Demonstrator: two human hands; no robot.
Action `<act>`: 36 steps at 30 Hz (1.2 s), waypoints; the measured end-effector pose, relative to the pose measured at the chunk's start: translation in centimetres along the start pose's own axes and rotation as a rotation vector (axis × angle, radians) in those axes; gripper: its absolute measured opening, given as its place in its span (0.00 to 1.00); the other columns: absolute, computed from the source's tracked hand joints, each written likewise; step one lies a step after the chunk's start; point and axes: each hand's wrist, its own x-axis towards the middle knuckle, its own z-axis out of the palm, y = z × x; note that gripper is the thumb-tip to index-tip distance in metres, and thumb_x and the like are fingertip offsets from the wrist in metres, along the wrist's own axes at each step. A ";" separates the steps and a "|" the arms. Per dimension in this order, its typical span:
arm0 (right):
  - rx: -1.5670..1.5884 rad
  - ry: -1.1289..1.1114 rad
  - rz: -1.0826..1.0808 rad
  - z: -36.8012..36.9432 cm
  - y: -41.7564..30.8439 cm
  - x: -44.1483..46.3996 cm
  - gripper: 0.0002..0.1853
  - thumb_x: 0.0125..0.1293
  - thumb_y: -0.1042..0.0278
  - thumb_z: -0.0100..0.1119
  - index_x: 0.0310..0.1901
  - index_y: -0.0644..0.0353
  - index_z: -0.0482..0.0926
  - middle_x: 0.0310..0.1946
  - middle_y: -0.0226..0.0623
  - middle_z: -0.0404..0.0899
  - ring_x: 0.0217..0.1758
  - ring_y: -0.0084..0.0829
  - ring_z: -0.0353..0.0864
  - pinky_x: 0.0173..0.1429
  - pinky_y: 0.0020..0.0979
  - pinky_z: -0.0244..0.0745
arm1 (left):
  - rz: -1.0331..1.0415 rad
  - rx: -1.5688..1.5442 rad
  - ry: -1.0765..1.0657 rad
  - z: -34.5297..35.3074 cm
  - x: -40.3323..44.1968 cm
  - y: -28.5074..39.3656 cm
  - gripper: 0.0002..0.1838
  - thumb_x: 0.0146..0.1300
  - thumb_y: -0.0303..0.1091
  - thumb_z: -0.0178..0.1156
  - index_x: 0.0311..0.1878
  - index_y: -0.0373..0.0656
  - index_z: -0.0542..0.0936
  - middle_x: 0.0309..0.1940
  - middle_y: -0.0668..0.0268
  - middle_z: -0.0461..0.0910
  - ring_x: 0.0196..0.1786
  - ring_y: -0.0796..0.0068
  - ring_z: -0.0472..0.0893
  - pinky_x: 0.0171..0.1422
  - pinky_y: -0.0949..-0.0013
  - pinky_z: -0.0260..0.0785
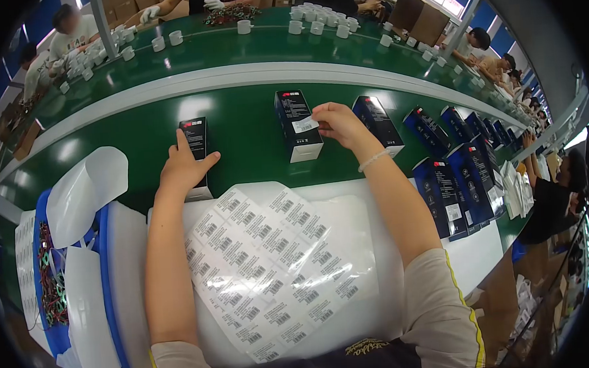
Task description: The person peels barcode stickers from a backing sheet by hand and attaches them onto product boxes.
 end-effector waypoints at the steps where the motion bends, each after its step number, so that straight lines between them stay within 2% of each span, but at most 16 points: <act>1: -0.007 -0.003 -0.003 0.3 0.0 0.0 0.08 0.58 0.74 0.56 0.41 0.61 0.75 0.34 0.36 0.76 0.37 0.24 0.74 0.44 0.23 0.70 | 0.003 0.000 0.005 0.0 0.1 -0.2 0.51 0.55 0.58 0.58 0.73 0.41 0.45 0.57 0.49 0.68 0.50 0.55 0.78 0.51 0.60 0.72; 6: -0.367 0.021 -0.191 1.6 1.5 0.4 0.12 0.58 0.71 0.58 0.43 0.64 0.75 0.37 0.39 0.76 0.37 0.28 0.74 0.44 0.25 0.71 | -0.060 0.026 0.025 -0.3 0.7 -1.0 0.51 0.53 0.53 0.60 0.73 0.42 0.45 0.56 0.51 0.68 0.49 0.57 0.78 0.50 0.61 0.72; 8: -0.831 0.186 -0.488 3.7 1.7 -0.9 0.21 0.59 0.62 0.59 0.50 0.69 0.73 0.44 0.49 0.76 0.41 0.37 0.77 0.47 0.31 0.74 | -0.072 0.035 0.039 -0.5 0.5 -1.1 0.50 0.53 0.53 0.60 0.73 0.42 0.47 0.56 0.51 0.69 0.49 0.57 0.79 0.50 0.61 0.72; 9: -0.833 0.190 -0.488 5.0 2.6 -1.6 0.21 0.59 0.62 0.59 0.50 0.69 0.73 0.44 0.49 0.76 0.41 0.37 0.77 0.47 0.31 0.74 | -0.082 0.046 0.054 -0.7 0.4 -1.1 0.49 0.53 0.52 0.60 0.72 0.42 0.48 0.56 0.51 0.70 0.49 0.56 0.79 0.50 0.61 0.72; 11: -1.399 0.423 -0.770 7.5 4.3 -2.9 0.27 0.57 0.55 0.58 0.54 0.66 0.71 0.54 0.58 0.70 0.38 0.45 0.78 0.47 0.34 0.74 | -0.092 0.073 0.083 -1.0 0.3 -1.0 0.47 0.52 0.50 0.60 0.72 0.42 0.51 0.55 0.50 0.71 0.49 0.56 0.79 0.50 0.62 0.72; 12: -1.398 0.436 -0.766 8.1 4.2 -3.1 0.27 0.57 0.55 0.58 0.54 0.66 0.71 0.54 0.58 0.70 0.38 0.45 0.78 0.47 0.34 0.74 | -0.080 0.075 0.083 -1.1 0.3 -0.9 0.47 0.52 0.50 0.60 0.72 0.42 0.51 0.55 0.50 0.71 0.49 0.56 0.79 0.50 0.62 0.72; 16: -1.161 0.249 -0.236 8.8 2.6 -4.4 0.34 0.60 0.49 0.55 0.61 0.68 0.66 0.60 0.60 0.66 0.54 0.50 0.75 0.57 0.36 0.72 | -0.021 -0.064 0.200 -1.3 0.3 -2.0 0.44 0.49 0.48 0.62 0.69 0.41 0.59 0.52 0.50 0.75 0.50 0.57 0.79 0.50 0.63 0.72; 18: -1.110 0.239 -0.259 8.1 2.2 -4.5 0.34 0.60 0.49 0.55 0.61 0.67 0.66 0.62 0.58 0.65 0.54 0.50 0.75 0.57 0.36 0.72 | 0.120 -0.499 0.341 -0.3 3.3 -4.1 0.42 0.49 0.44 0.65 0.67 0.37 0.63 0.50 0.50 0.77 0.48 0.61 0.79 0.50 0.67 0.71; 19: -1.066 0.221 -0.274 7.2 2.1 -4.6 0.34 0.60 0.50 0.56 0.62 0.66 0.66 0.63 0.56 0.64 0.54 0.50 0.75 0.57 0.35 0.72 | 0.165 -0.490 0.330 -1.3 2.7 -3.0 0.42 0.49 0.44 0.65 0.67 0.37 0.63 0.50 0.50 0.77 0.48 0.61 0.79 0.50 0.67 0.71; 21: -0.980 0.232 -0.295 3.9 1.5 -5.4 0.33 0.60 0.52 0.57 0.63 0.64 0.66 0.65 0.52 0.62 0.55 0.49 0.74 0.57 0.35 0.71 | 0.203 -0.864 0.344 -4.1 0.2 0.4 0.39 0.51 0.40 0.66 0.64 0.31 0.65 0.53 0.51 0.75 0.47 0.68 0.77 0.51 0.73 0.69; 22: -0.970 0.305 -0.275 1.8 0.9 -7.1 0.33 0.60 0.52 0.57 0.63 0.64 0.66 0.65 0.52 0.62 0.55 0.49 0.74 0.57 0.35 0.71 | 0.233 -0.921 0.317 -4.5 -0.2 1.1 0.38 0.52 0.41 0.66 0.64 0.31 0.65 0.53 0.52 0.75 0.47 0.68 0.77 0.51 0.73 0.69; 24: -1.010 0.381 -0.494 -1.0 -1.1 -13.2 0.31 0.59 0.56 0.59 0.62 0.62 0.68 0.65 0.50 0.62 0.54 0.47 0.74 0.56 0.34 0.71 | 0.265 -1.089 0.202 -5.4 -1.1 2.2 0.37 0.57 0.38 0.63 0.65 0.30 0.61 0.52 0.53 0.75 0.43 0.73 0.78 0.47 0.75 0.70; 26: -1.055 0.406 -0.728 -2.8 -3.1 -19.0 0.30 0.58 0.60 0.61 0.61 0.60 0.69 0.66 0.47 0.62 0.54 0.45 0.74 0.56 0.33 0.71 | 0.305 -1.141 0.069 -6.0 -3.1 4.2 0.34 0.59 0.40 0.61 0.65 0.32 0.63 0.51 0.55 0.76 0.43 0.73 0.78 0.46 0.76 0.69; 28: -1.122 0.504 -0.912 -5.8 -4.3 -23.9 0.30 0.51 0.70 0.66 0.59 0.54 0.72 0.66 0.46 0.63 0.52 0.41 0.74 0.55 0.32 0.72 | 0.323 -1.148 -0.058 -5.9 -4.8 6.2 0.31 0.61 0.41 0.57 0.64 0.34 0.65 0.50 0.57 0.76 0.43 0.73 0.78 0.45 0.78 0.68; 31: -1.223 0.630 -1.079 -9.6 -4.9 -29.5 0.31 0.45 0.76 0.67 0.56 0.51 0.75 0.63 0.41 0.64 0.52 0.39 0.72 0.54 0.32 0.72 | 0.384 -1.151 -0.201 -4.4 -7.2 9.2 0.29 0.61 0.39 0.56 0.63 0.35 0.67 0.49 0.58 0.77 0.43 0.73 0.78 0.46 0.79 0.68; 36: -1.387 0.794 -1.253 -14.0 -3.4 -33.9 0.31 0.42 0.78 0.68 0.53 0.47 0.78 0.61 0.38 0.66 0.53 0.38 0.71 0.54 0.33 0.72 | 0.502 -0.979 -0.477 -0.9 -11.0 16.1 0.32 0.59 0.37 0.57 0.65 0.34 0.64 0.49 0.52 0.76 0.42 0.68 0.79 0.45 0.75 0.71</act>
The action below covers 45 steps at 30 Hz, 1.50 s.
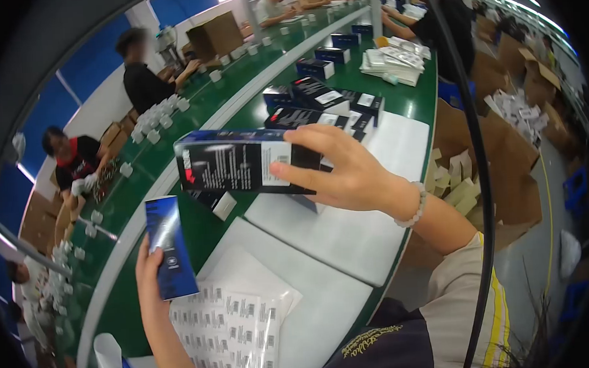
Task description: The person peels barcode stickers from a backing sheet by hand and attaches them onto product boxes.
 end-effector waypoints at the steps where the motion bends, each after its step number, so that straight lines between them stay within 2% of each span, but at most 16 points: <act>1: -0.017 0.014 0.016 -0.5 0.3 -0.5 0.31 0.42 0.78 0.68 0.53 0.47 0.78 0.61 0.38 0.66 0.53 0.38 0.71 0.54 0.33 0.72 | -0.016 0.014 -0.027 1.9 0.2 0.6 0.32 0.59 0.36 0.58 0.65 0.34 0.63 0.50 0.50 0.75 0.42 0.67 0.79 0.44 0.73 0.72; 8: -0.074 0.154 0.033 -1.3 1.5 -2.5 0.31 0.39 0.79 0.68 0.50 0.46 0.79 0.58 0.37 0.67 0.54 0.38 0.70 0.54 0.32 0.73 | -0.007 0.080 -0.078 13.1 3.5 3.1 0.35 0.59 0.34 0.59 0.67 0.33 0.58 0.47 0.48 0.75 0.43 0.66 0.79 0.45 0.70 0.73; 10: -0.098 0.168 0.040 -1.7 2.1 -2.8 0.31 0.39 0.79 0.68 0.50 0.46 0.79 0.59 0.37 0.67 0.54 0.38 0.70 0.54 0.32 0.73 | -0.072 0.083 -0.138 15.4 4.8 2.8 0.25 0.63 0.36 0.55 0.61 0.37 0.67 0.47 0.58 0.76 0.44 0.71 0.78 0.46 0.73 0.70; 13: -0.091 0.169 0.073 -2.7 3.3 -3.2 0.30 0.41 0.75 0.67 0.53 0.46 0.78 0.59 0.37 0.68 0.50 0.36 0.71 0.52 0.32 0.73 | -0.072 0.003 -0.178 18.7 6.1 1.8 0.26 0.62 0.38 0.57 0.61 0.37 0.67 0.46 0.59 0.76 0.45 0.71 0.78 0.48 0.72 0.69; 15: 0.006 0.122 0.211 -3.6 4.1 -3.3 0.32 0.41 0.75 0.67 0.54 0.48 0.77 0.59 0.40 0.67 0.51 0.37 0.71 0.54 0.33 0.71 | -0.116 0.056 -0.216 21.3 4.8 2.5 0.29 0.61 0.40 0.58 0.62 0.37 0.66 0.48 0.57 0.75 0.47 0.68 0.77 0.49 0.69 0.70; 17: 0.014 0.122 0.261 -3.7 5.0 -3.6 0.32 0.42 0.75 0.67 0.55 0.50 0.76 0.60 0.41 0.67 0.53 0.38 0.71 0.56 0.34 0.70 | -0.091 0.200 -0.454 22.8 3.4 4.1 0.36 0.60 0.44 0.61 0.66 0.35 0.61 0.55 0.51 0.71 0.54 0.63 0.74 0.52 0.64 0.70; 20: 0.018 0.109 0.337 -3.4 6.3 -4.2 0.30 0.45 0.75 0.66 0.56 0.53 0.76 0.60 0.42 0.67 0.54 0.38 0.71 0.55 0.32 0.70 | -0.117 0.255 -0.456 23.2 2.2 3.4 0.37 0.61 0.45 0.60 0.68 0.34 0.59 0.61 0.49 0.65 0.60 0.59 0.70 0.56 0.63 0.68; 21: 0.008 0.070 0.369 -3.0 6.7 -4.6 0.29 0.48 0.75 0.65 0.56 0.54 0.75 0.60 0.42 0.67 0.54 0.38 0.71 0.54 0.31 0.70 | -0.134 0.241 -0.427 22.5 2.1 3.2 0.37 0.61 0.45 0.60 0.68 0.34 0.59 0.61 0.49 0.65 0.60 0.59 0.70 0.56 0.63 0.68; 23: 0.035 0.013 0.373 -2.3 7.0 -4.9 0.27 0.50 0.75 0.63 0.57 0.56 0.75 0.60 0.42 0.67 0.54 0.37 0.71 0.52 0.29 0.70 | 0.019 0.438 -0.544 20.0 2.0 2.8 0.39 0.61 0.46 0.60 0.68 0.34 0.57 0.62 0.50 0.65 0.60 0.58 0.70 0.58 0.64 0.67; 25: 0.262 -0.082 0.658 -2.0 6.6 -4.6 0.26 0.56 0.76 0.59 0.60 0.58 0.71 0.62 0.39 0.64 0.59 0.36 0.67 0.60 0.29 0.63 | 0.161 0.643 -0.650 16.3 1.6 2.5 0.40 0.61 0.47 0.60 0.69 0.33 0.56 0.64 0.50 0.64 0.61 0.57 0.70 0.60 0.65 0.66; 27: 0.290 -0.134 0.724 -2.4 6.8 -3.8 0.24 0.59 0.74 0.56 0.60 0.58 0.71 0.62 0.38 0.64 0.59 0.34 0.66 0.59 0.27 0.62 | 0.216 0.853 -0.730 11.8 1.0 3.7 0.35 0.62 0.47 0.59 0.67 0.39 0.63 0.63 0.55 0.67 0.61 0.58 0.70 0.61 0.66 0.65; 30: 0.241 -0.171 0.591 -2.0 6.3 -2.7 0.23 0.61 0.75 0.55 0.59 0.60 0.71 0.61 0.37 0.67 0.58 0.31 0.68 0.56 0.25 0.63 | -0.040 0.912 -0.581 4.1 0.2 3.6 0.34 0.60 0.47 0.60 0.66 0.41 0.66 0.62 0.56 0.68 0.62 0.59 0.70 0.62 0.67 0.64; 35: 0.351 -0.078 0.726 -0.8 3.0 -1.3 0.25 0.57 0.78 0.55 0.59 0.63 0.70 0.59 0.39 0.70 0.61 0.36 0.68 0.64 0.29 0.62 | -0.225 0.910 -0.364 -6.4 -2.0 -0.4 0.33 0.58 0.41 0.62 0.65 0.38 0.66 0.61 0.56 0.69 0.61 0.63 0.70 0.63 0.65 0.63; 40: 0.380 -0.093 0.363 0.7 -2.9 2.4 0.27 0.59 0.77 0.54 0.62 0.61 0.68 0.63 0.41 0.67 0.64 0.38 0.66 0.65 0.31 0.60 | -0.251 0.800 -0.393 -9.6 -3.1 -3.8 0.32 0.54 0.41 0.65 0.60 0.37 0.71 0.55 0.58 0.74 0.54 0.65 0.74 0.58 0.69 0.66; 43: 0.458 -0.194 0.286 2.7 -6.8 3.2 0.32 0.54 0.77 0.57 0.63 0.62 0.66 0.65 0.45 0.63 0.67 0.42 0.63 0.68 0.35 0.59 | -0.356 0.751 -0.404 -10.5 -2.7 -3.7 0.29 0.53 0.40 0.66 0.58 0.38 0.73 0.51 0.59 0.76 0.49 0.68 0.75 0.55 0.71 0.66; 45: 0.439 -0.272 0.284 4.1 -9.0 2.4 0.34 0.49 0.79 0.61 0.62 0.63 0.67 0.63 0.45 0.65 0.60 0.42 0.68 0.62 0.32 0.65 | -0.466 0.706 -0.415 -11.1 -2.6 -4.0 0.27 0.52 0.39 0.67 0.55 0.38 0.75 0.46 0.61 0.78 0.45 0.71 0.77 0.53 0.73 0.67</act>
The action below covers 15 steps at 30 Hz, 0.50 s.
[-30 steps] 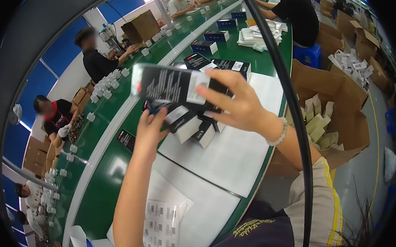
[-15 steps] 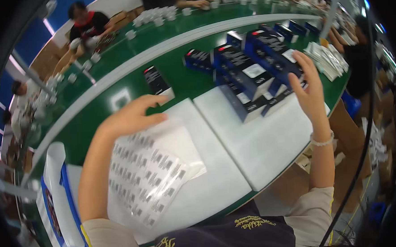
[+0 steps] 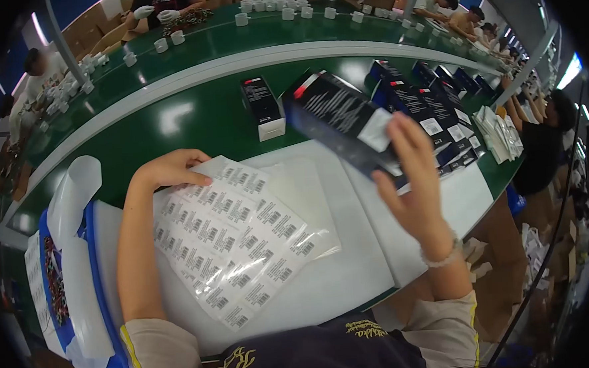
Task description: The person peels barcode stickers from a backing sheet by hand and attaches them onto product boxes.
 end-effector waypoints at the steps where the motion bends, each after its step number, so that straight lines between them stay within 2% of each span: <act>1: -0.043 -0.048 0.019 1.3 -0.4 -0.7 0.34 0.49 0.78 0.62 0.62 0.63 0.67 0.63 0.46 0.65 0.60 0.43 0.69 0.61 0.32 0.66 | 0.016 -0.036 0.026 0.0 0.0 -0.8 0.25 0.52 0.37 0.67 0.53 0.38 0.76 0.44 0.62 0.79 0.42 0.74 0.77 0.50 0.75 0.67; 3: -0.102 -0.113 0.050 3.6 -0.2 -2.3 0.33 0.49 0.76 0.63 0.61 0.64 0.68 0.62 0.46 0.64 0.59 0.44 0.69 0.60 0.32 0.67 | 0.040 -0.085 0.031 0.0 0.0 -2.6 0.23 0.52 0.36 0.67 0.51 0.38 0.77 0.41 0.63 0.80 0.39 0.76 0.77 0.48 0.78 0.68; 5: -0.079 -0.218 0.223 4.9 0.5 -3.8 0.30 0.52 0.73 0.64 0.59 0.63 0.70 0.62 0.46 0.65 0.58 0.45 0.70 0.59 0.33 0.68 | 0.129 -0.356 0.129 0.3 0.2 -4.1 0.22 0.52 0.33 0.67 0.51 0.38 0.76 0.39 0.62 0.80 0.36 0.79 0.77 0.43 0.81 0.68; 9: -0.218 -0.416 0.295 3.2 -0.6 -2.0 0.28 0.56 0.72 0.62 0.60 0.62 0.69 0.63 0.44 0.63 0.60 0.42 0.67 0.62 0.31 0.66 | 0.278 -0.492 0.164 0.7 -0.1 -2.8 0.20 0.52 0.32 0.67 0.48 0.38 0.77 0.37 0.63 0.80 0.34 0.81 0.76 0.40 0.83 0.67; 11: -0.255 -0.472 0.308 3.3 -1.1 -0.6 0.27 0.57 0.72 0.61 0.60 0.62 0.69 0.63 0.44 0.62 0.61 0.41 0.67 0.63 0.30 0.65 | 0.324 -0.530 0.194 0.4 -0.2 -2.1 0.19 0.52 0.32 0.67 0.48 0.38 0.77 0.36 0.64 0.80 0.33 0.82 0.76 0.40 0.84 0.67; 15: -0.115 -0.488 0.261 5.7 -2.3 3.0 0.22 0.57 0.71 0.62 0.55 0.63 0.73 0.59 0.43 0.67 0.56 0.39 0.71 0.59 0.29 0.69 | 0.367 -0.464 0.124 0.3 -0.9 -1.5 0.17 0.52 0.32 0.68 0.44 0.37 0.77 0.34 0.65 0.80 0.33 0.83 0.76 0.39 0.83 0.67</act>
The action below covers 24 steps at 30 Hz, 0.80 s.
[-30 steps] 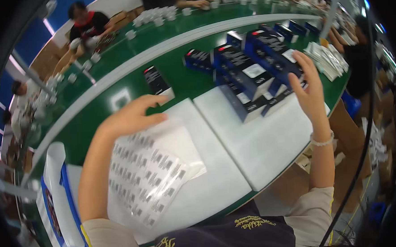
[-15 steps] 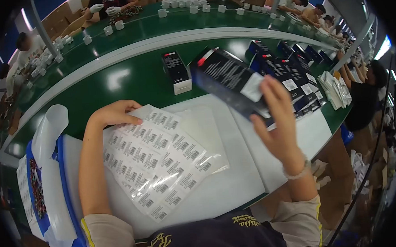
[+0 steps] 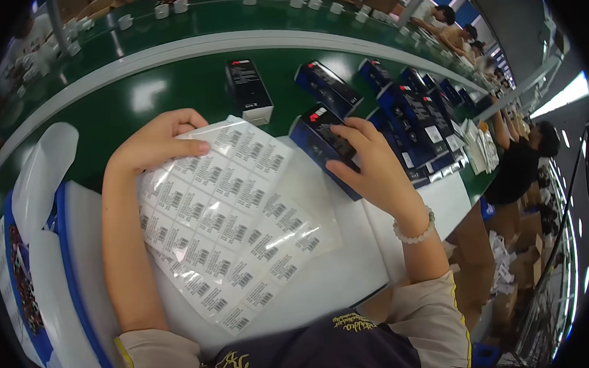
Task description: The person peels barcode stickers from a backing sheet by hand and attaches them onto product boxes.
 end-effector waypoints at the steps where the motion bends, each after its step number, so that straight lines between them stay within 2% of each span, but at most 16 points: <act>1: 0.001 -0.008 -0.027 0.3 -0.7 1.2 0.22 0.57 0.71 0.62 0.55 0.63 0.73 0.59 0.43 0.67 0.56 0.39 0.71 0.59 0.29 0.69 | -0.009 0.010 -0.015 -0.1 -0.1 0.1 0.16 0.52 0.32 0.68 0.43 0.38 0.77 0.33 0.66 0.80 0.32 0.84 0.76 0.38 0.84 0.67; 5: 0.324 -0.069 -0.135 1.9 -3.6 5.7 0.17 0.58 0.71 0.62 0.50 0.64 0.77 0.51 0.40 0.75 0.46 0.35 0.76 0.51 0.27 0.72 | -0.003 0.068 -0.022 0.0 0.1 0.2 0.14 0.53 0.34 0.68 0.40 0.40 0.78 0.29 0.68 0.79 0.29 0.85 0.75 0.34 0.84 0.64; 6: 0.325 -0.073 -0.152 2.2 -4.3 6.5 0.17 0.58 0.71 0.62 0.50 0.64 0.77 0.51 0.40 0.75 0.46 0.35 0.76 0.51 0.27 0.72 | -0.003 0.067 -0.005 0.0 0.0 0.5 0.14 0.53 0.34 0.68 0.40 0.40 0.78 0.29 0.68 0.79 0.29 0.85 0.75 0.34 0.84 0.64; 10: 0.513 -0.338 0.019 3.6 -6.5 8.7 0.15 0.58 0.70 0.61 0.46 0.66 0.78 0.39 0.37 0.79 0.36 0.29 0.76 0.44 0.24 0.72 | -0.010 0.195 0.007 0.0 -0.4 1.3 0.08 0.56 0.34 0.66 0.33 0.42 0.78 0.25 0.73 0.76 0.27 0.88 0.70 0.32 0.85 0.61; 11: 0.508 -0.344 0.016 3.8 -6.6 8.8 0.15 0.58 0.70 0.61 0.46 0.66 0.78 0.39 0.37 0.79 0.36 0.29 0.76 0.44 0.24 0.72 | -0.009 0.188 0.012 -0.2 -0.4 1.1 0.08 0.56 0.34 0.66 0.33 0.42 0.78 0.25 0.73 0.76 0.27 0.88 0.70 0.32 0.85 0.61; 15: 0.173 0.050 -0.506 5.1 -6.5 8.8 0.12 0.59 0.71 0.60 0.43 0.67 0.78 0.33 0.35 0.79 0.33 0.24 0.74 0.41 0.22 0.71 | -0.144 0.159 -0.013 -1.1 -0.1 0.1 0.10 0.59 0.39 0.64 0.29 0.44 0.79 0.22 0.75 0.74 0.25 0.88 0.68 0.30 0.83 0.61; 16: 0.168 0.042 -0.512 5.4 -6.4 9.0 0.12 0.59 0.71 0.60 0.43 0.67 0.78 0.33 0.35 0.79 0.33 0.24 0.74 0.41 0.22 0.71 | -0.141 0.151 -0.007 -1.1 -0.1 -0.2 0.10 0.59 0.39 0.64 0.29 0.44 0.79 0.22 0.75 0.74 0.25 0.88 0.68 0.30 0.83 0.61; 20: 0.676 0.289 -0.227 7.5 -6.1 9.9 0.07 0.60 0.71 0.56 0.35 0.66 0.79 0.32 0.36 0.80 0.31 0.24 0.74 0.39 0.23 0.71 | -0.286 0.279 0.130 -2.1 -0.1 -2.4 0.10 0.60 0.40 0.62 0.28 0.45 0.79 0.21 0.76 0.72 0.23 0.88 0.66 0.29 0.84 0.60; 22: 0.935 0.232 0.077 7.8 -6.2 11.7 0.08 0.62 0.68 0.56 0.37 0.65 0.80 0.31 0.33 0.78 0.34 0.22 0.73 0.38 0.20 0.68 | -0.298 0.230 0.153 -3.1 -0.7 -3.8 0.11 0.60 0.41 0.63 0.29 0.44 0.80 0.21 0.75 0.73 0.24 0.87 0.67 0.30 0.83 0.61; 23: 0.945 0.245 0.080 8.8 -5.1 12.6 0.08 0.62 0.68 0.56 0.37 0.65 0.80 0.31 0.33 0.78 0.34 0.22 0.73 0.38 0.20 0.68 | -0.313 0.182 0.168 -3.2 -0.6 -4.6 0.12 0.59 0.43 0.63 0.30 0.43 0.80 0.22 0.74 0.74 0.24 0.87 0.68 0.31 0.82 0.62; 24: 0.921 0.172 0.170 10.3 -4.4 13.9 0.09 0.62 0.67 0.56 0.38 0.64 0.79 0.30 0.33 0.77 0.34 0.22 0.72 0.38 0.20 0.68 | -0.325 0.141 0.177 -3.8 -0.7 -5.0 0.13 0.59 0.44 0.63 0.31 0.43 0.81 0.22 0.73 0.75 0.24 0.86 0.69 0.32 0.82 0.63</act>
